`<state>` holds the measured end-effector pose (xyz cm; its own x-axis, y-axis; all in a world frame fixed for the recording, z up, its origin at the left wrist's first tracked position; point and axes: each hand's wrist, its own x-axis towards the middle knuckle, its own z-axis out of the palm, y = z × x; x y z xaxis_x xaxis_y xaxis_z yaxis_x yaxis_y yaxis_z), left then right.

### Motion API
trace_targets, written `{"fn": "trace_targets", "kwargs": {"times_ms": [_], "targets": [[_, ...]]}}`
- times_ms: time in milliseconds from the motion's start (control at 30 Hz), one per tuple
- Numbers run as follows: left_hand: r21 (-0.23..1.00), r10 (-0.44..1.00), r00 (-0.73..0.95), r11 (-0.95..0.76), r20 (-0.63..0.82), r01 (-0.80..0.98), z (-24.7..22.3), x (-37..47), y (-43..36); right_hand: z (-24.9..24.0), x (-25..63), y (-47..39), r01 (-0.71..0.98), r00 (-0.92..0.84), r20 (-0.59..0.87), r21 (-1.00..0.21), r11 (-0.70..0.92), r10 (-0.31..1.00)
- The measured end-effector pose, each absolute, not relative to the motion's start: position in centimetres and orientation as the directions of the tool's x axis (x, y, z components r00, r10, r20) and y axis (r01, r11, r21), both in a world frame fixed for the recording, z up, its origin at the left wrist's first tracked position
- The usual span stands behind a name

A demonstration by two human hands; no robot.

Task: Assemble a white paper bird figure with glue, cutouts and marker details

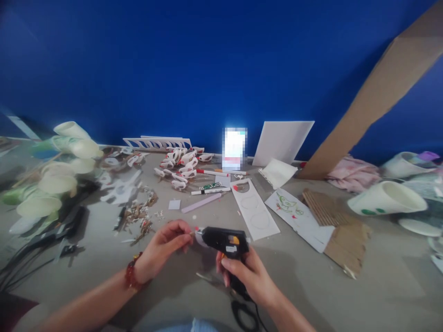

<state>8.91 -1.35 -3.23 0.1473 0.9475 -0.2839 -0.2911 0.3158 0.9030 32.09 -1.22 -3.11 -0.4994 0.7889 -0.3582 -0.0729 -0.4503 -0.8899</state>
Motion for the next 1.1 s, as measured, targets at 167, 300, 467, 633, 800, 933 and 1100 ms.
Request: {"fn": "trace_targets", "kwargs": {"times_ms": [167, 300, 467, 633, 800, 933, 1100], "targets": [[0.892, 0.947, 0.159, 0.318, -0.280, -0.321, -3.20, 8.97, -1.30, -3.07, 31.98, -1.38, -0.077, -0.505, -0.339, -0.899, -0.432, 0.794], [0.884, 0.941, 0.169, 0.333, -0.292, -0.328, -3.01, 9.08, -1.34, -3.15, 31.91, -1.47, -0.082, -0.508, -0.320, -0.906, -0.415, 0.800], [0.886, 0.940, 0.168, 0.338, -0.298, -0.317, -3.04, 9.08, -1.37, -3.09, 31.82, -1.57, -0.068, -0.501, -0.338, -0.903, -0.425, 0.797], [0.876, 0.936, 0.180, 0.348, -0.303, -0.334, -3.34, 8.95, -1.46, -3.35, 31.78, -1.59, -0.052, -0.494, -0.339, -0.908, -0.417, 0.801], [0.875, 0.939, 0.175, 0.341, -0.297, -0.345, -3.41, 8.99, -1.39, -3.63, 31.72, -1.64, -0.072, -0.484, -0.326, -0.910, -0.408, 0.812], [0.875, 0.941, 0.167, 0.334, -0.293, -0.349, -3.36, 9.03, -1.44, -3.42, 31.62, -1.64, -0.079, -0.492, -0.319, -0.911, -0.406, 0.810], [0.863, 0.934, 0.165, 0.356, -0.316, -0.360, -3.24, 9.04, -1.53, -3.32, 31.66, -1.63, -0.066, -0.496, -0.307, -0.920, -0.387, 0.812]]}}
